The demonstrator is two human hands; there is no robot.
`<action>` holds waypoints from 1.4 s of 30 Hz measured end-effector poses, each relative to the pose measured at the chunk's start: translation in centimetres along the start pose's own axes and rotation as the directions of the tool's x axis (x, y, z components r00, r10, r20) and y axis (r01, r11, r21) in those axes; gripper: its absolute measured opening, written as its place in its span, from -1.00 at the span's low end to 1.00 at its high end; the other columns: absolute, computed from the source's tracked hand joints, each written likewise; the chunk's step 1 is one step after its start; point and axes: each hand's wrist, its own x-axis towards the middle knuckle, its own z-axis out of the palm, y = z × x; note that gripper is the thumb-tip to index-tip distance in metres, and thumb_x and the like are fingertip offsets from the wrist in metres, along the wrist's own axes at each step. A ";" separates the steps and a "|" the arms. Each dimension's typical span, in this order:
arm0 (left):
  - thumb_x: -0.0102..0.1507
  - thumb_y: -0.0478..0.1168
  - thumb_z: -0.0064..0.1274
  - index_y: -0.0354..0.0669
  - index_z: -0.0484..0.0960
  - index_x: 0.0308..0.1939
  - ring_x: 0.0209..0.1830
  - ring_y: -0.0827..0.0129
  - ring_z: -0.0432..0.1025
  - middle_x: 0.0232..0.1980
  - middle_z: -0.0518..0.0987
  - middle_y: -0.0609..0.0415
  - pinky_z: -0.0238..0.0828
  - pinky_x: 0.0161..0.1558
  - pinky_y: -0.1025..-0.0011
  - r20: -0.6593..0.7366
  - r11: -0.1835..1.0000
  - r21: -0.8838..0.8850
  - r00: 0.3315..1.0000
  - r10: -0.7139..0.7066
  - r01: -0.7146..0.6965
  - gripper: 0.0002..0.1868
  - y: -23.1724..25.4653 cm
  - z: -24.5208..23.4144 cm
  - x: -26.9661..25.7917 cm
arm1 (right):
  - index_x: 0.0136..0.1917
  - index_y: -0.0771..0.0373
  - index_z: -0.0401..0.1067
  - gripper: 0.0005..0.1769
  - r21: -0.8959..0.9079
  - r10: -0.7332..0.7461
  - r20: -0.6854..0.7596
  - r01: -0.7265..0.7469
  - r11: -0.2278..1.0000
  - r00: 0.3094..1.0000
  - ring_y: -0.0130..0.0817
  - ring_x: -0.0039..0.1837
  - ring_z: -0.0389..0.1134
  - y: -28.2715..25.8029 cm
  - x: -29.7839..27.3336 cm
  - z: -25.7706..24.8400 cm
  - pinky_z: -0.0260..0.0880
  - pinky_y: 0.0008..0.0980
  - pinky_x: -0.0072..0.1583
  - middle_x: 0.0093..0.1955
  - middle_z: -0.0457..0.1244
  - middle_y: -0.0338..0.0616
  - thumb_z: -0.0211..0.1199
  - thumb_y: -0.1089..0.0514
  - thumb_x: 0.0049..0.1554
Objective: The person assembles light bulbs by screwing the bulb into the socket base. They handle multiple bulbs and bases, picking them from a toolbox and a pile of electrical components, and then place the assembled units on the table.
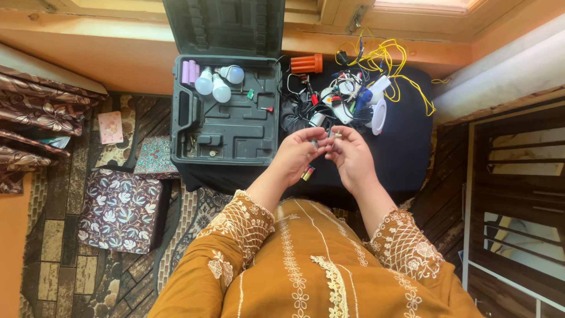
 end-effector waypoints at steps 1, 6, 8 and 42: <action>0.27 -0.42 -0.01 -0.44 0.45 0.22 0.14 0.23 0.54 0.08 0.62 -0.10 0.50 0.14 0.33 0.006 1.000 0.018 1.000 0.006 -0.006 -0.59 -0.2 0.0 -0.1 | 0.26 0.32 0.31 -0.69 0.083 0.016 0.015 -0.017 0.996 1.000 -0.36 -0.02 0.40 -0.1 -0.1 -0.4 0.43 -0.40 0.00 -0.01 0.35 -0.09 0.07 0.31 0.23; 0.36 -0.24 0.07 -0.39 0.55 0.12 -0.01 0.32 0.56 0.02 0.63 -0.07 0.55 0.03 0.37 -0.103 0.997 0.072 0.994 0.032 -0.025 -0.68 -0.2 1.1 -0.1 | 0.18 0.29 0.35 -0.68 -0.294 -0.086 0.064 0.101 0.951 0.994 -0.51 -0.07 0.29 -0.1 -0.2 -0.6 0.33 -0.51 -0.04 -0.07 0.29 -0.21 0.26 0.31 0.14; 0.41 -0.19 0.08 -0.42 0.60 0.06 -0.08 0.28 0.57 -0.03 0.64 -0.10 0.53 -0.04 0.36 -0.107 0.992 0.123 0.993 0.043 -0.030 -0.70 -0.1 1.6 -0.1 | 0.13 0.33 0.43 -0.71 -0.548 -0.174 0.147 0.227 0.805 0.974 -0.56 -0.11 0.16 0.0 -0.5 -0.2 0.22 -0.53 -0.06 -0.13 0.16 -0.28 0.39 0.27 0.15; 0.28 -0.35 0.17 -0.39 0.65 0.03 -0.23 0.38 0.56 -0.18 0.67 0.01 0.59 -0.10 0.41 -0.171 0.944 0.294 0.963 0.208 -0.152 -0.74 -1.1 4.8 -0.5 | 0.00 0.27 0.36 -0.85 -0.128 0.039 0.100 -0.026 0.991 0.994 -0.45 -0.22 0.27 -2.7 0.6 -3.6 0.34 -0.39 -0.16 -0.23 0.26 -0.22 0.03 0.17 0.30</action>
